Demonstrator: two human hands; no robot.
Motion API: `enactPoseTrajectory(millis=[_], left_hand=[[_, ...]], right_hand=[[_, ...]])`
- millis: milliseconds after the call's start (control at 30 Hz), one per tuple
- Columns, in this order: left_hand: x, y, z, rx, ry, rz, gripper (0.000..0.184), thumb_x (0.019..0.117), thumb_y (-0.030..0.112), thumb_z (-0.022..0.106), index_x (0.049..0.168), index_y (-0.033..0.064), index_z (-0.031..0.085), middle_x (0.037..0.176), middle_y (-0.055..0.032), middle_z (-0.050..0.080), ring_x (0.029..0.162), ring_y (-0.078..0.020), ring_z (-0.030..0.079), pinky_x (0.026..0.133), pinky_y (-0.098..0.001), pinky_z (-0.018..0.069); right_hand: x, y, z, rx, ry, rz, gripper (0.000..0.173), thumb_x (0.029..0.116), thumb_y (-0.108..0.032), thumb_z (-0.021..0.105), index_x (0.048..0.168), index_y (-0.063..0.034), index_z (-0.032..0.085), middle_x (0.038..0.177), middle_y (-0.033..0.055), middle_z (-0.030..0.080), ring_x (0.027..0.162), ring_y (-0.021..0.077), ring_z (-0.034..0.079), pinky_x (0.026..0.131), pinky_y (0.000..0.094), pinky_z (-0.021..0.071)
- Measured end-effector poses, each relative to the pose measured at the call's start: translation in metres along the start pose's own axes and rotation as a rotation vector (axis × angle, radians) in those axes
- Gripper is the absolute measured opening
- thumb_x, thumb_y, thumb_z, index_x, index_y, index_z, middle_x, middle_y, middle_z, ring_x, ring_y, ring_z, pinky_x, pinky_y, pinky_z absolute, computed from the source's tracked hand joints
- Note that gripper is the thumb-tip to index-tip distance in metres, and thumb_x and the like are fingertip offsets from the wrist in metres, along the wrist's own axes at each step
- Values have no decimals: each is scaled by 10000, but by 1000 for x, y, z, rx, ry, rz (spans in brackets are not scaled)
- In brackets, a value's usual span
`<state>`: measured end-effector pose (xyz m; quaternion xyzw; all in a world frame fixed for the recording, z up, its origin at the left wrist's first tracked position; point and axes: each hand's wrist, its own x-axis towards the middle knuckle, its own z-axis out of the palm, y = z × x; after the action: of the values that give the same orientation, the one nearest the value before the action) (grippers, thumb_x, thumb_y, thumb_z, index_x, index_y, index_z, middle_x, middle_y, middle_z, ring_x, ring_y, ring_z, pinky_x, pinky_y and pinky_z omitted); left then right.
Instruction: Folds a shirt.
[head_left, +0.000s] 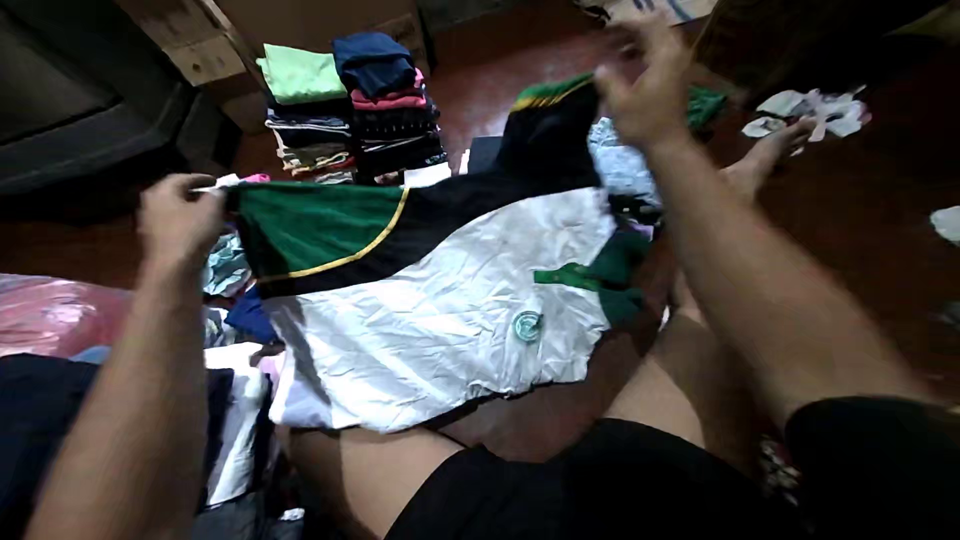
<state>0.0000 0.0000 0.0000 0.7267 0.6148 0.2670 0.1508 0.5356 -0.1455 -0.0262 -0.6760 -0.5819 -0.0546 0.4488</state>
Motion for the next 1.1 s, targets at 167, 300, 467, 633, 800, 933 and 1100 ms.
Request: enactPoseTrajectory(millis=[167, 300, 467, 633, 800, 933, 1100], left_hand=[[-37, -55, 114, 236, -374, 142, 474, 1026, 221, 618, 1409, -50, 550, 1442, -355, 490, 1347, -566, 450, 1086, -748, 354], [-106, -99, 179, 464, -736, 167, 563, 1032, 514, 542, 1443, 133, 593, 1583, -215, 418, 1460, -465, 371, 1130, -744, 287], [-136, -116, 212, 785, -861, 167, 647, 1049, 608, 388, 1571, 231, 447, 1692, -141, 256, 1583, -416, 63, 1160, -781, -84], [-124, -33, 186, 792, -827, 110, 580, 1094, 343, 434, 1587, 48, 356, 1662, -265, 237, 1560, -456, 147, 1215, -704, 88], [-166, -77, 222, 499, -960, 229, 530, 997, 517, 592, 1309, 92, 646, 1348, -219, 591, 1246, -427, 584, 979, -637, 503], [-190, -99, 246, 549, -1104, 167, 775, 806, 533, 824, 1418, 142, 551, 1441, -247, 489, 1331, -478, 475, 995, -677, 469], [-189, -95, 252, 645, -1040, 215, 379, 937, 193, 674, 1294, 72, 645, 1351, -264, 583, 1285, -491, 527, 972, -699, 459]], right_hand=[[-156, -15, 78, 173, -645, -120, 209, 963, -125, 676, 1137, -16, 713, 1060, 140, 720, 971, 252, 704, 913, 490, 580], [-271, 43, 128, 23, -1228, 120, 360, 1006, -345, 650, 1243, -78, 701, 1254, 193, 656, 1173, 388, 621, 983, 612, 503], [-273, 87, 151, -259, -1030, 185, 641, 986, -470, 645, 1526, -158, 498, 1649, 184, 331, 1525, 465, 253, 1142, 746, 264], [-242, 80, 146, -243, -628, 235, 341, 1014, -254, 622, 1276, -41, 668, 1375, 243, 591, 1320, 461, 521, 1037, 661, 443], [-268, 81, 99, -381, -905, 706, 503, 904, -462, 747, 991, 29, 682, 1039, 276, 677, 985, 469, 670, 788, 684, 528], [-300, 98, 111, -142, -803, 818, 472, 837, -388, 850, 1111, -30, 708, 1091, 226, 697, 1052, 417, 665, 920, 667, 519], [-285, 93, 112, 448, -371, 939, 159, 951, -124, 718, 1023, 2, 654, 963, 152, 656, 852, 245, 632, 793, 456, 545]])
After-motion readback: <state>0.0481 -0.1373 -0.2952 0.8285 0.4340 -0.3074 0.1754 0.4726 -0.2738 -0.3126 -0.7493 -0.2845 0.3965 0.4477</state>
